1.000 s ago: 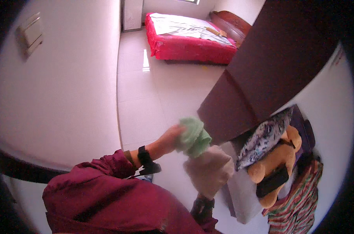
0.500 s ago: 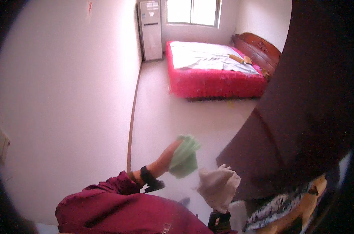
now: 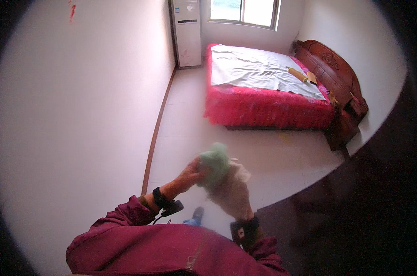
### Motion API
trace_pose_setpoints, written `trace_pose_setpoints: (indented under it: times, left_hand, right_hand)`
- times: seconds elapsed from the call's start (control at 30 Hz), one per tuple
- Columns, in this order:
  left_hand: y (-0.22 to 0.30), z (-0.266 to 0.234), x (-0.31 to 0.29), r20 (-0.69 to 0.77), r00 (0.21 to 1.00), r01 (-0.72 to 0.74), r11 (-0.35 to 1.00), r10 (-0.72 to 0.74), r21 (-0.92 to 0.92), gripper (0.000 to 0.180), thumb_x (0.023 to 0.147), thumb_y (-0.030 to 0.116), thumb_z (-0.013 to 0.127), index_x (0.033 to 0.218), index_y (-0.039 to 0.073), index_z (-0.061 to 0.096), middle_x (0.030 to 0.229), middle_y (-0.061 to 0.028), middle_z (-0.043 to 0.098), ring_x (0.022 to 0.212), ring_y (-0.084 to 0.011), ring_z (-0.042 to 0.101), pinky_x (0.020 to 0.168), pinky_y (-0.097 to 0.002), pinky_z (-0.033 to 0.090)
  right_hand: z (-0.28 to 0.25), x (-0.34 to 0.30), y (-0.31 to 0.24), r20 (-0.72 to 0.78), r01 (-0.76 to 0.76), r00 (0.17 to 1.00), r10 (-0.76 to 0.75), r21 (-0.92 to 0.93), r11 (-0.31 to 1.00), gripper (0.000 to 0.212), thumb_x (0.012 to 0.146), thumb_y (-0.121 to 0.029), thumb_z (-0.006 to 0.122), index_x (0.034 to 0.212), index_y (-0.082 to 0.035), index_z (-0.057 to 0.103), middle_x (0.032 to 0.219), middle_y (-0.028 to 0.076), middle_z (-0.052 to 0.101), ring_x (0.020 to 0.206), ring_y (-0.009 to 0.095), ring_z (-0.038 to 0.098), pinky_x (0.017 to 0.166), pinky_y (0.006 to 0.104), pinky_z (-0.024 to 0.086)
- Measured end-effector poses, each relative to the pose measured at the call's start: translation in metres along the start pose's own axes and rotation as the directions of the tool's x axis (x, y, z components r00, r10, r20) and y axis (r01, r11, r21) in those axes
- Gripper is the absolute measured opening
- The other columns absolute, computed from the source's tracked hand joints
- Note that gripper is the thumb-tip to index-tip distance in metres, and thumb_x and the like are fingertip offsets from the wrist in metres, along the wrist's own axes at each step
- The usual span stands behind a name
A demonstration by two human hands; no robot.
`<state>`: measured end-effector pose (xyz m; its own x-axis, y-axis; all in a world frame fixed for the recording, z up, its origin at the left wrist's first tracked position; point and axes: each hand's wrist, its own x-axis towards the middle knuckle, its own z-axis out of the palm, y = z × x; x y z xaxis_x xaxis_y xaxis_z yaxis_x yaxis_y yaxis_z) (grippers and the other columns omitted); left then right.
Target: The person wipes the surface of a wooden headboard with two cloths, then opens a drawer and places a red box inside. The person continues wiping the headboard surface with both cloths.
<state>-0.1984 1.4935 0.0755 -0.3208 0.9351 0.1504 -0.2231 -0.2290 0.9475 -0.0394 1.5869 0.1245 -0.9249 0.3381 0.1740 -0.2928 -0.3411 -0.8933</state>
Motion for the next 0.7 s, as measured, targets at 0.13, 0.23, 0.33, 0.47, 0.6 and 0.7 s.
trace_pose_setpoints:
  times: [0.13,0.23,0.33,0.47,0.6,0.7]
  left_hand:
    - [-0.004,-0.041,0.130,0.275,0.941,-0.190,0.981,0.196,-0.048,0.058,0.089,0.018,0.066,0.139,0.009,0.038,0.138,-0.0070,0.038,0.127,-0.0204,0.039,0.108,-0.0373,0.031]
    - [-0.011,-0.059,0.234,0.373,0.893,-0.280,0.960,0.253,0.021,0.057,0.089,0.015,0.066,0.138,0.009,0.040,0.135,-0.0057,0.041,0.127,-0.0200,0.039,0.108,-0.0375,0.032]
    - [-0.042,-0.051,0.339,0.450,0.873,-0.116,0.976,0.188,-0.183,0.051,0.089,0.012,0.065,0.135,0.007,0.044,0.130,-0.0058,0.047,0.124,-0.0198,0.042,0.107,-0.0373,0.034]
    - [-0.085,-0.046,0.468,0.492,0.860,-0.128,0.990,0.137,-0.051,0.039,0.092,0.011,0.061,0.130,0.004,0.050,0.119,-0.0041,0.056,0.112,-0.0165,0.051,0.100,-0.0339,0.041]
    - [-0.100,-0.020,0.611,0.354,0.932,0.071,0.997,-0.074,0.022,0.030,0.098,0.016,0.051,0.125,0.002,0.053,0.113,-0.0022,0.058,0.103,-0.0119,0.053,0.092,-0.0290,0.044]
    - [-0.093,0.000,0.715,0.238,0.964,0.107,0.992,-0.121,0.072,0.029,0.101,0.019,0.046,0.123,0.001,0.054,0.110,-0.0015,0.058,0.099,-0.0097,0.053,0.087,-0.0264,0.045]
  right_hand:
    - [-0.046,0.110,-0.040,-0.173,-0.080,0.976,-0.130,-0.846,0.528,0.067,0.063,-0.018,0.083,0.118,-0.005,0.048,0.109,0.008,0.058,0.094,0.020,0.060,0.075,0.0335,0.050]
    - [-0.091,0.169,-0.060,-0.322,-0.059,0.895,-0.309,-0.771,0.634,0.061,0.064,-0.022,0.083,0.114,-0.006,0.051,0.104,0.007,0.060,0.091,0.020,0.062,0.077,0.0329,0.050]
    - [-0.182,0.222,-0.066,-0.395,0.100,0.914,0.091,0.437,0.894,0.047,0.078,-0.032,0.071,0.114,-0.008,0.053,0.107,0.008,0.060,0.095,0.020,0.061,0.081,0.0351,0.051]
    - [-0.329,0.292,-0.064,-0.394,0.066,0.917,-0.067,-0.018,0.998,0.046,0.095,-0.045,0.047,0.125,-0.010,0.049,0.119,0.008,0.057,0.103,0.022,0.059,0.091,0.0418,0.050]
    - [-0.460,0.352,-0.123,-0.398,0.144,0.875,-0.276,-0.330,0.933,0.045,0.087,-0.033,0.056,0.123,-0.008,0.048,0.116,0.008,0.055,0.104,0.022,0.056,0.091,0.0404,0.047]
    - [-0.529,0.402,-0.180,-0.550,0.263,0.827,-0.117,0.194,0.945,0.040,0.071,-0.005,0.075,0.103,-0.001,0.052,0.096,0.007,0.055,0.092,0.020,0.055,0.085,0.0347,0.044]
